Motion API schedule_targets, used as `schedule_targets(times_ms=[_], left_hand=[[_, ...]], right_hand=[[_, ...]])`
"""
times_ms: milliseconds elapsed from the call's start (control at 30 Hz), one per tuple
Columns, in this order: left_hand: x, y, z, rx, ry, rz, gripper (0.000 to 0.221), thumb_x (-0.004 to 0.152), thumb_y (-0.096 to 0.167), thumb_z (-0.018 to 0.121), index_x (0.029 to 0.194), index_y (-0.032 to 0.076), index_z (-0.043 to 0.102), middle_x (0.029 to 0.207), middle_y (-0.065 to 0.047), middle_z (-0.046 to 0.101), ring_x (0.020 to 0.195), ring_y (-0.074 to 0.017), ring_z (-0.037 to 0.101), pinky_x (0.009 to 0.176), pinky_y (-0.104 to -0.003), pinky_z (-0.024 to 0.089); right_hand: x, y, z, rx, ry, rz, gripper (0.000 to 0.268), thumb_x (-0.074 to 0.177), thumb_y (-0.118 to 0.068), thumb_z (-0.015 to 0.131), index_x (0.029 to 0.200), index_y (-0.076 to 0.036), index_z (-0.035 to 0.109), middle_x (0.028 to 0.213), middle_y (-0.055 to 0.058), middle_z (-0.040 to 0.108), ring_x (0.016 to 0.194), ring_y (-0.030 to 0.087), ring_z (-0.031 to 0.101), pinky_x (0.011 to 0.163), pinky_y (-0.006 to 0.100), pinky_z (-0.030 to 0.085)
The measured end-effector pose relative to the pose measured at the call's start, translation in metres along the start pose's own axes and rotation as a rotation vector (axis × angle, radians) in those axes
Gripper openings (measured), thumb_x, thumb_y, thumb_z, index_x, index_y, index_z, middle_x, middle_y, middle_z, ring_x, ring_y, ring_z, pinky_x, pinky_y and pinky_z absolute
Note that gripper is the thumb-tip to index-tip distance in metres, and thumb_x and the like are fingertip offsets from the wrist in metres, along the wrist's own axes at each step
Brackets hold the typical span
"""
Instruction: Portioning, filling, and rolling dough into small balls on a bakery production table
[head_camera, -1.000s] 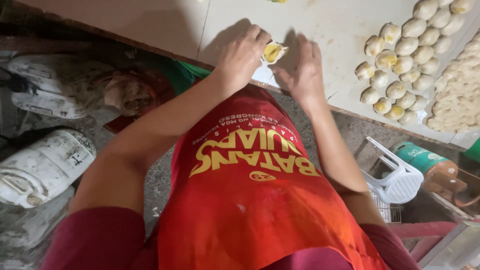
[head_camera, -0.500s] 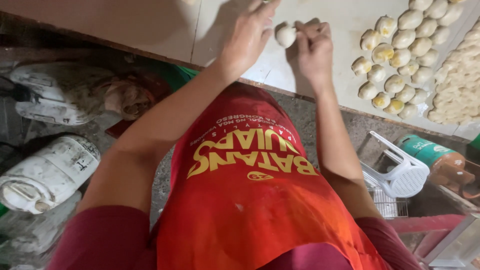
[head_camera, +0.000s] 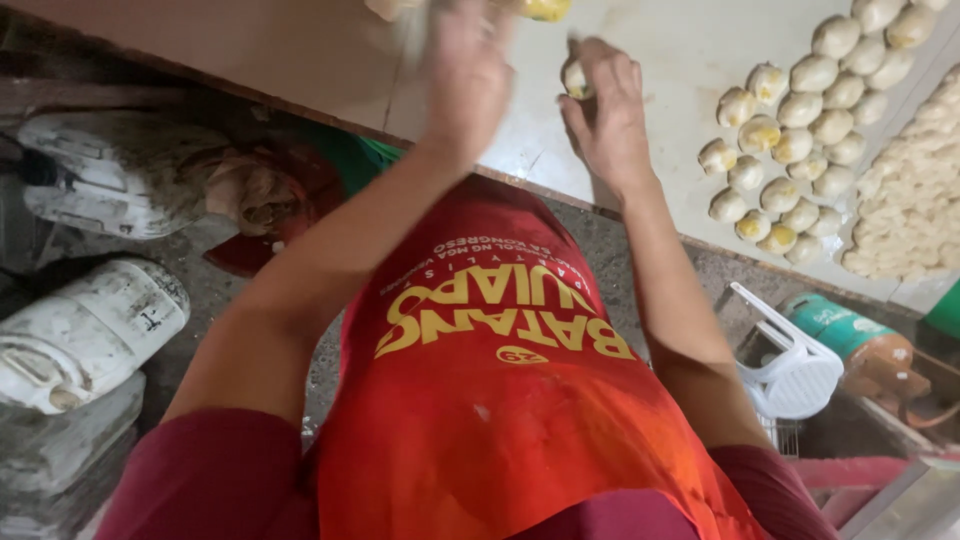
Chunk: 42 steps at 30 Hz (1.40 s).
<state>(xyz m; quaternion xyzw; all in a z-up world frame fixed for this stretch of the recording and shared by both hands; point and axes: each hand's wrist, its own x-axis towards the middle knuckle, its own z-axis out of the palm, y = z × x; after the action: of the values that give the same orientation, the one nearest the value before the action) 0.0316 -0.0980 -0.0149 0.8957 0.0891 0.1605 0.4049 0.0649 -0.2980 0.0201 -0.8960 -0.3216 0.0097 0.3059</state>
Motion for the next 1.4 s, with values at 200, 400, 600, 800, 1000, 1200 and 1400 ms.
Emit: schedule_targets(times_ms=[200, 400, 600, 800, 1000, 1200, 1400], left_hand=[[0.015, -0.071, -0.065, 0.497, 0.018, -0.041, 0.069, 0.091, 0.019, 0.090, 0.138, 0.013, 0.040, 0.116, -0.011, 0.047, 0.097, -0.0258, 0.044, 0.080, -0.043, 0.035], [0.014, -0.008, -0.079, -0.259, -0.061, 0.155, 0.036, 0.086, -0.004, 0.078, 0.116, 0.005, 0.060, 0.111, -0.013, 0.059, 0.099, -0.0292, 0.063, 0.089, -0.038, 0.048], [0.004, 0.032, -0.091, -0.271, -0.083, 0.335, 0.028, 0.088, -0.006, 0.075, 0.105, 0.003, 0.054, 0.104, -0.010, 0.059, 0.090, -0.0207, 0.066, 0.080, -0.028, 0.061], [-0.006, -0.043, -0.075, -0.039, -0.084, 0.135, 0.038, 0.092, -0.005, 0.060, 0.126, 0.011, 0.053, 0.108, -0.013, 0.063, 0.082, -0.0260, 0.063, 0.066, -0.035, 0.044], [-0.025, -0.018, -0.083, 0.188, 0.064, 0.124, 0.048, 0.084, -0.016, 0.065, 0.123, 0.011, 0.065, 0.124, -0.011, 0.059, 0.120, -0.0345, 0.047, 0.099, -0.046, 0.052], [-0.059, -0.011, -0.057, 0.247, -0.139, 0.130, 0.028, 0.089, 0.008, 0.069, 0.116, 0.016, 0.070, 0.112, -0.004, 0.057, 0.110, -0.0263, 0.047, 0.093, -0.045, 0.049], [-0.071, -0.008, -0.037, 0.305, -0.275, 0.042, 0.049, 0.088, 0.013, 0.068, 0.135, 0.012, 0.055, 0.123, -0.010, 0.049, 0.115, -0.0270, 0.046, 0.093, -0.043, 0.047]], right_hand=[[0.006, 0.016, -0.027, 0.063, 0.235, 0.044, 0.025, 0.096, 0.006, 0.062, 0.120, 0.001, 0.056, 0.106, 0.013, 0.057, 0.093, 0.024, 0.050, 0.080, 0.035, 0.043], [0.014, -0.023, -0.012, 0.051, 0.200, 0.057, 0.059, 0.103, -0.024, 0.075, 0.148, -0.014, 0.037, 0.148, 0.011, 0.041, 0.137, 0.028, 0.039, 0.112, 0.045, 0.043], [0.043, -0.075, -0.039, 0.573, 0.053, -0.020, 0.018, 0.099, 0.013, 0.063, 0.112, 0.001, 0.060, 0.102, 0.014, 0.063, 0.086, 0.021, 0.060, 0.077, 0.028, 0.053], [0.048, -0.096, -0.102, 0.648, 0.125, 0.078, 0.010, 0.111, 0.003, 0.061, 0.107, -0.006, 0.061, 0.100, 0.010, 0.065, 0.082, 0.016, 0.058, 0.069, 0.026, 0.049], [0.035, -0.062, -0.004, 0.516, -0.316, 0.307, 0.017, 0.099, 0.005, 0.058, 0.111, -0.004, 0.067, 0.108, 0.010, 0.072, 0.093, 0.019, 0.072, 0.080, 0.024, 0.062], [0.047, -0.045, 0.003, 0.621, -0.233, 0.155, 0.025, 0.095, 0.017, 0.048, 0.095, -0.007, 0.055, 0.094, 0.010, 0.065, 0.082, 0.017, 0.058, 0.078, 0.029, 0.046], [0.091, -0.054, 0.033, 0.116, 0.302, -0.079, 0.022, 0.115, -0.005, 0.049, 0.126, -0.015, 0.032, 0.125, 0.003, 0.038, 0.117, 0.017, 0.037, 0.107, 0.031, 0.030]])
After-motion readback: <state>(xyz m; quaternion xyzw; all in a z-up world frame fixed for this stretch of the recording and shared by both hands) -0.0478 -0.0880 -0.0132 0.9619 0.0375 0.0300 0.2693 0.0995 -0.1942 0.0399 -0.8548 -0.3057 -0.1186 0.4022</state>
